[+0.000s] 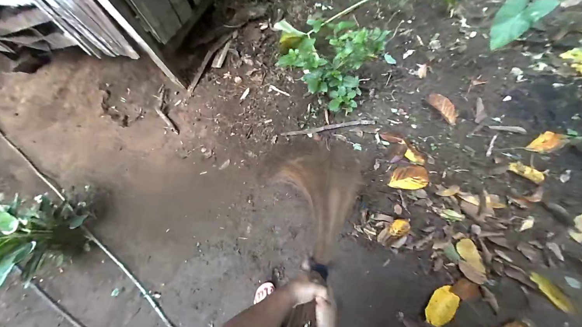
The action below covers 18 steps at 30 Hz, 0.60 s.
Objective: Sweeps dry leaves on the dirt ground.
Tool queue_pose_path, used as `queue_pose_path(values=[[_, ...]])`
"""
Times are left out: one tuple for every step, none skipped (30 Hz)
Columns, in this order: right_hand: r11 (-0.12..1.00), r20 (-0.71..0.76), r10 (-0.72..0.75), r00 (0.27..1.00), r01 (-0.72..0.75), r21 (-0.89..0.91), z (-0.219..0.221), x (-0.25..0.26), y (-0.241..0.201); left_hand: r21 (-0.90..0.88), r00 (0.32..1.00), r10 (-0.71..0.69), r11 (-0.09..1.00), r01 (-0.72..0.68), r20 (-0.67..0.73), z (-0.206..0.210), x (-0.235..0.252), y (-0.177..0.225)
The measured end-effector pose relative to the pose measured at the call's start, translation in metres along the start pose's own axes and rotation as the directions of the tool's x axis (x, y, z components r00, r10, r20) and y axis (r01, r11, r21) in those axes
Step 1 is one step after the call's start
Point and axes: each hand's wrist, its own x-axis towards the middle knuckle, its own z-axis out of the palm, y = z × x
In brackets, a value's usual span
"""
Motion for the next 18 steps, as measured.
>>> queue_pose_path(values=[[0.992,-0.092,-0.037,0.995,0.048,0.116,0.01,0.002,0.009,0.061,0.995,0.024,0.998,-0.03,0.097,-0.009,0.002,0.007],[0.981,-0.135,-0.04,0.99,0.064,0.185,0.023,-0.001,0.016,0.083,0.984,0.056,0.994,-0.071,0.168,-0.02,-0.002,0.009],[0.972,-0.143,-0.024,0.989,0.056,0.226,0.038,-0.009,0.021,0.093,0.973,0.084,0.99,-0.106,0.216,-0.036,-0.01,0.009],[0.971,-0.135,-0.022,0.991,0.053,0.233,0.053,-0.022,0.022,0.096,0.964,0.096,0.988,-0.123,0.247,-0.053,-0.022,0.007],[0.974,-0.103,-0.034,0.994,0.056,0.22,0.068,-0.037,0.024,0.085,0.963,0.106,0.988,-0.13,0.247,-0.069,-0.038,-0.001],[0.979,-0.031,-0.048,0.998,0.054,0.198,0.078,-0.05,0.03,0.033,0.969,0.113,0.992,-0.123,0.22,-0.083,-0.058,-0.013],[0.99,0.069,-0.035,0.997,0.025,0.141,0.087,-0.065,0.036,-0.047,0.981,0.123,0.992,-0.117,0.153,-0.095,-0.079,-0.03],[0.998,0.182,-0.01,0.983,-0.002,0.063,0.096,-0.077,0.039,-0.149,0.99,0.135,0.981,-0.128,0.038,-0.103,-0.099,-0.049],[0.997,0.29,0.073,0.954,-0.064,-0.041,0.109,-0.087,0.031,-0.244,0.983,0.147,0.955,-0.171,-0.114,-0.109,-0.114,-0.069],[0.989,0.381,0.123,0.916,-0.079,-0.129,0.124,-0.086,0.032,-0.317,0.953,0.114,0.926,-0.204,-0.28,-0.114,-0.124,-0.085],[0.979,0.445,0.135,0.886,-0.048,-0.201,0.139,-0.076,0.045,-0.39,0.912,0.029,0.898,-0.203,-0.408,-0.122,-0.127,-0.097],[0.963,0.503,0.133,0.854,0.008,-0.269,0.153,-0.06,0.057,-0.451,0.868,-0.059,0.871,-0.197,-0.494,-0.131,-0.121,-0.104],[0.934,0.547,0.176,0.818,0.038,-0.357,0.168,-0.039,0.055,-0.505,0.824,-0.134,0.839,-0.201,-0.551,-0.142,-0.107,-0.105],[0.882,0.578,0.255,0.775,0.057,-0.467,0.181,-0.01,0.049,-0.553,0.79,-0.194,0.807,-0.208,-0.581,-0.153,-0.087,-0.099],[0.829,0.586,0.316,0.746,0.084,-0.553,0.194,0.02,0.038,-0.577,0.778,-0.224,0.79,-0.207,-0.587,-0.166,-0.064,-0.086],[0.807,0.574,0.326,0.752,0.096,-0.583,0.204,0.047,0.027,-0.563,0.789,-0.221,0.806,-0.183,-0.573,-0.18,-0.04,-0.07],[0.84,0.534,0.269,0.801,0.077,-0.538,0.209,0.064,0.019,-0.513,0.833,-0.188,0.849,-0.129,-0.521,-0.194,-0.021,-0.051],[0.912,0.453,0.163,0.877,0.041,-0.407,0.211,0.071,0.017,-0.422,0.893,-0.132,0.904,-0.069,-0.429,-0.207,-0.006,-0.033]])
